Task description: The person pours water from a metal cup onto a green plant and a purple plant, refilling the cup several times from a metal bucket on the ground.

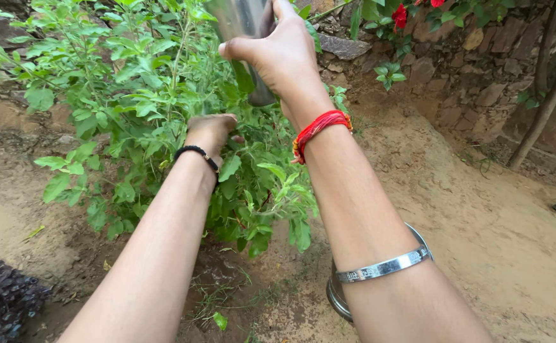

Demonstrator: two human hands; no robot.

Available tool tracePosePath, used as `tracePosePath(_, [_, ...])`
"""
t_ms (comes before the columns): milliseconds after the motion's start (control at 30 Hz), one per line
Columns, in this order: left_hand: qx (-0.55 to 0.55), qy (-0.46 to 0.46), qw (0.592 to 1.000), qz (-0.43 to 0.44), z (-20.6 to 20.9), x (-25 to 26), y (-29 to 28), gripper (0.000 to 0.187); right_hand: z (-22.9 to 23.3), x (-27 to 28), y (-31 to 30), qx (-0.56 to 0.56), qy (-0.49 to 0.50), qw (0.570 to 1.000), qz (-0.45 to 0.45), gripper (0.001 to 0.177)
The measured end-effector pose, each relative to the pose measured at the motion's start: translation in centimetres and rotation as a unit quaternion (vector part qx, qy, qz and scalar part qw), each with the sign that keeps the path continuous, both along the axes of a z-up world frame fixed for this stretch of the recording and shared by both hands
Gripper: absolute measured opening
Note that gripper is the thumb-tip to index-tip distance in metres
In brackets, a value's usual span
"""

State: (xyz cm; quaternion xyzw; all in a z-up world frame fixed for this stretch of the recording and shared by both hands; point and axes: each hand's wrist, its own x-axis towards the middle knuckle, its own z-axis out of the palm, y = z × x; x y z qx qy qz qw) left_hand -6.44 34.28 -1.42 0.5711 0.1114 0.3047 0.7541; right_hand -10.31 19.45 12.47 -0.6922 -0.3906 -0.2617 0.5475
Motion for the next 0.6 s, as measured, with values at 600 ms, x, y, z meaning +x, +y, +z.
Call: tracePosePath(600, [0.038,-0.029,0.999,-0.021,-1.2,-0.6,2.9,0.013,-0.8,0.8,0.7,0.002,-0.046,0.999,-0.026,0.098])
